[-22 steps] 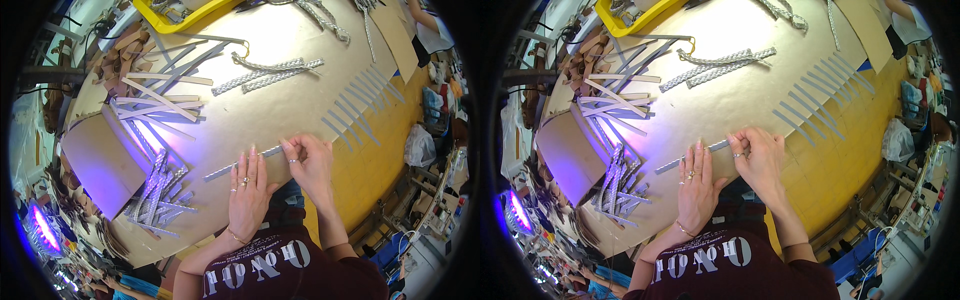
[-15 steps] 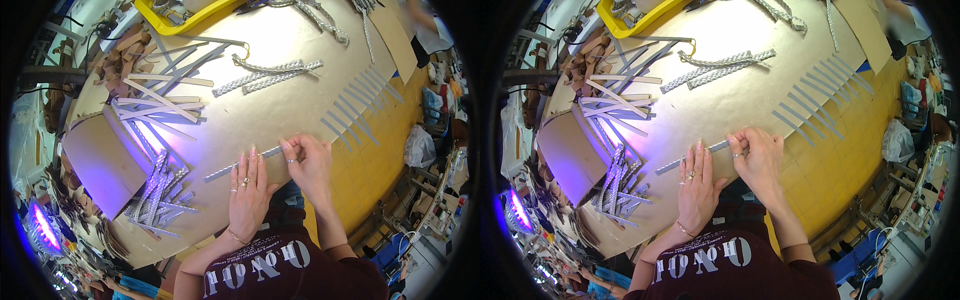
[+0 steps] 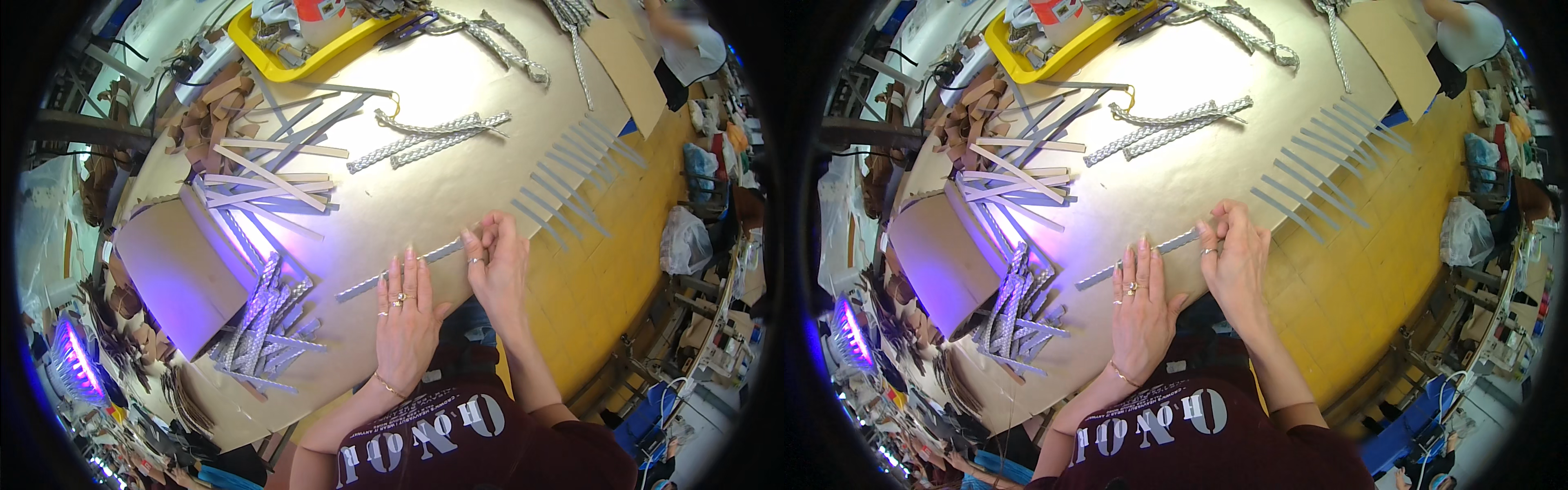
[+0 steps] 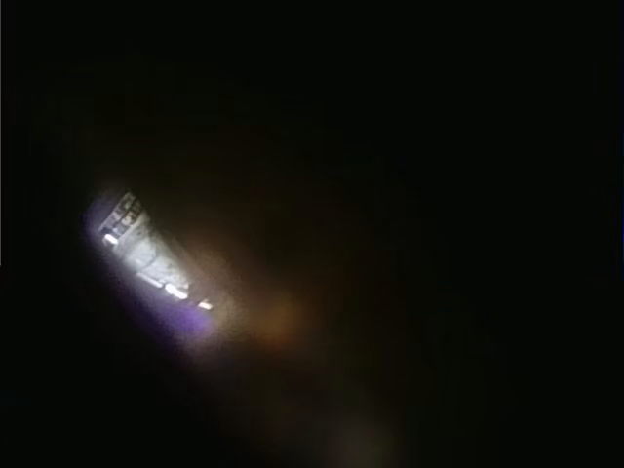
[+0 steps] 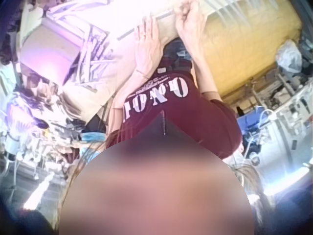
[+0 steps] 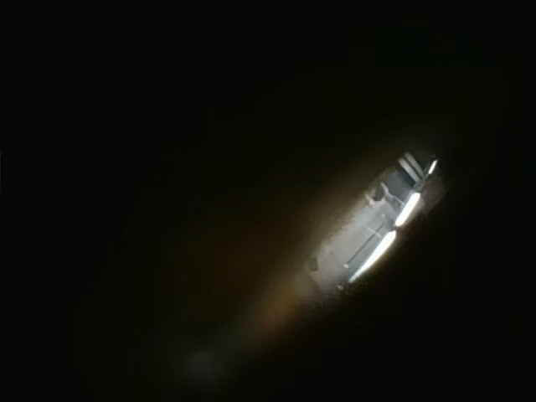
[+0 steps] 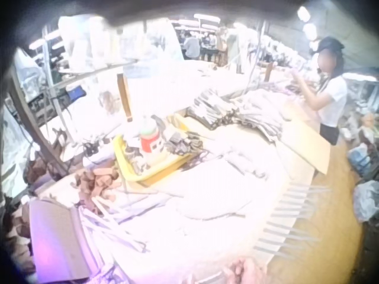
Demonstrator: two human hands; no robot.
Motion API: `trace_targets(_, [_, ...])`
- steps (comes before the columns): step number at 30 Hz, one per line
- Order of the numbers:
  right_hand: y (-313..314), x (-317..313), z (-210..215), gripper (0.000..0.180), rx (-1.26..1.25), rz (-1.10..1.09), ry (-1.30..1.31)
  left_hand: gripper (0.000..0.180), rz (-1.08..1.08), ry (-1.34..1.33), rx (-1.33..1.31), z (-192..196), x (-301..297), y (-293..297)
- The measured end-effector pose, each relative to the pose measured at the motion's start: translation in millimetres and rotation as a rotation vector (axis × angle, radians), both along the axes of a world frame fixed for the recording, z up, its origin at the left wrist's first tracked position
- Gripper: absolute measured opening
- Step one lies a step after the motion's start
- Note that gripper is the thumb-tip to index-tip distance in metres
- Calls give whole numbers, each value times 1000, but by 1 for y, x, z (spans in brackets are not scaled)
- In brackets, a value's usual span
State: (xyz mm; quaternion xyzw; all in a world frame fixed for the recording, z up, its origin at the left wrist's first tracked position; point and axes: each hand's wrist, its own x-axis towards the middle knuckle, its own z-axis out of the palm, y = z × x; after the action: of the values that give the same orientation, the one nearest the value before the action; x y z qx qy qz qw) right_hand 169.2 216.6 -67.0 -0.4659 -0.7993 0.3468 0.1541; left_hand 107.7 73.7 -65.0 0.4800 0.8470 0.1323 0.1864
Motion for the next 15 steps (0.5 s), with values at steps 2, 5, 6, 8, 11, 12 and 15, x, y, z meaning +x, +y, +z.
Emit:
trace_targets(2, [1, 0, -2, 21, -5, -13, -10, 73, -3, 25, -15, 0, 0, 0])
trace_targets(5, [2, 0, -4, 20, 9, -19, 5, 69, -1, 41, 5, -1, -1, -1])
trace_targets(6, [2, 0, -4, 20, -3, -36, 14, 68, 9, 16, 66, -1, -3, -2])
trace_targets(8, [6, 1, -2, 20, -28, -59, 26, 61, 48, -5, 152, -2, -9, -3])
trace_targets(11, [18, 2, 6, 19, -174, -155, 307, 44, 134, 56, 241, -6, -22, -3])
trace_targets(12, [25, 1, 9, 17, -137, -142, 315, 38, 156, 108, 273, -7, -26, -2])
trace_targets(15, [38, -1, 19, 16, 68, -14, 187, 28, 134, 186, 339, -9, -34, -1])
